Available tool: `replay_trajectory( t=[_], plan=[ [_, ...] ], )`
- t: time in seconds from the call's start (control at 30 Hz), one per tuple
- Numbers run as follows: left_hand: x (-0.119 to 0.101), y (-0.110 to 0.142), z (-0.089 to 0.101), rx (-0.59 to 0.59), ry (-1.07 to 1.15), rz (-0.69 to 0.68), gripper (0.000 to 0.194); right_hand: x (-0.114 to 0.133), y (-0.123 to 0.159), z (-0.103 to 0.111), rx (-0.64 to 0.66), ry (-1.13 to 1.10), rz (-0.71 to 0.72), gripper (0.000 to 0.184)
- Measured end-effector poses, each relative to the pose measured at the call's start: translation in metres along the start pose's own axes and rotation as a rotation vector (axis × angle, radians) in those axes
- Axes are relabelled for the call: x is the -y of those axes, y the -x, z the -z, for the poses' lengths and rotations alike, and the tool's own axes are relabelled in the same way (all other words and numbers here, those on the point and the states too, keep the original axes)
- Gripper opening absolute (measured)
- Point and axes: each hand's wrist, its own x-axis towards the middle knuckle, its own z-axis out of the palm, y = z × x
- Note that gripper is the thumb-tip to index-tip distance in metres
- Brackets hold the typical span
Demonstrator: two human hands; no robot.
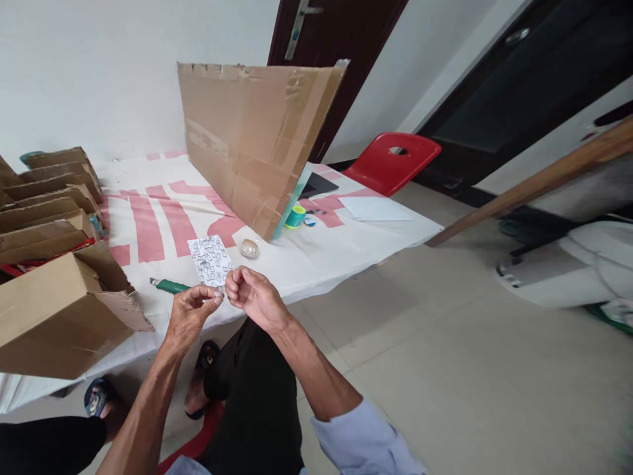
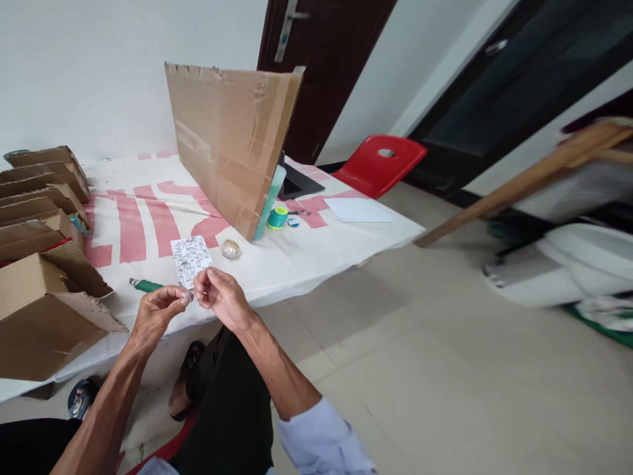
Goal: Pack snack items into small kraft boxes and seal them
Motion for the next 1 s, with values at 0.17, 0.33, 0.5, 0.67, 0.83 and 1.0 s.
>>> replay_trajectory(
  t=[0.17, 0.33, 0.5, 0.67, 0.83, 1.0],
  plan=[
    [-0.002, 0.006, 0.001, -0.015, -0.417, -0.454, 0.010, -0.002, 0.002, 0.015, -0.087, 0.265, 0.053, 0.051],
    [-0.007, 0.010, -0.001, -0.108, -0.984, -0.903, 0.010, 0.000, 0.009, 0.017, -0.028, 0.481, -0.048, 0.050],
    [-0.008, 0.010, -0.002, -0.108, -1.157, -1.001, 0.015, 0.001, 0.013, 0.014, -0.038, 0.492, -0.069, 0.034],
    [-0.004, 0.010, -0.005, -0.116, -1.166, -1.007, 0.017, -0.001, 0.014, 0.016, -0.040, 0.518, -0.084, 0.028],
    [0.000, 0.009, -0.009, -0.121, -1.150, -0.996, 0.017, -0.003, 0.013, 0.020, -0.059, 0.589, -0.064, 0.024],
    [0.006, 0.004, -0.007, -0.148, -1.143, -0.991, 0.019, -0.006, 0.004, 0.025, -0.070, 0.644, -0.048, 0.021]
  ],
)
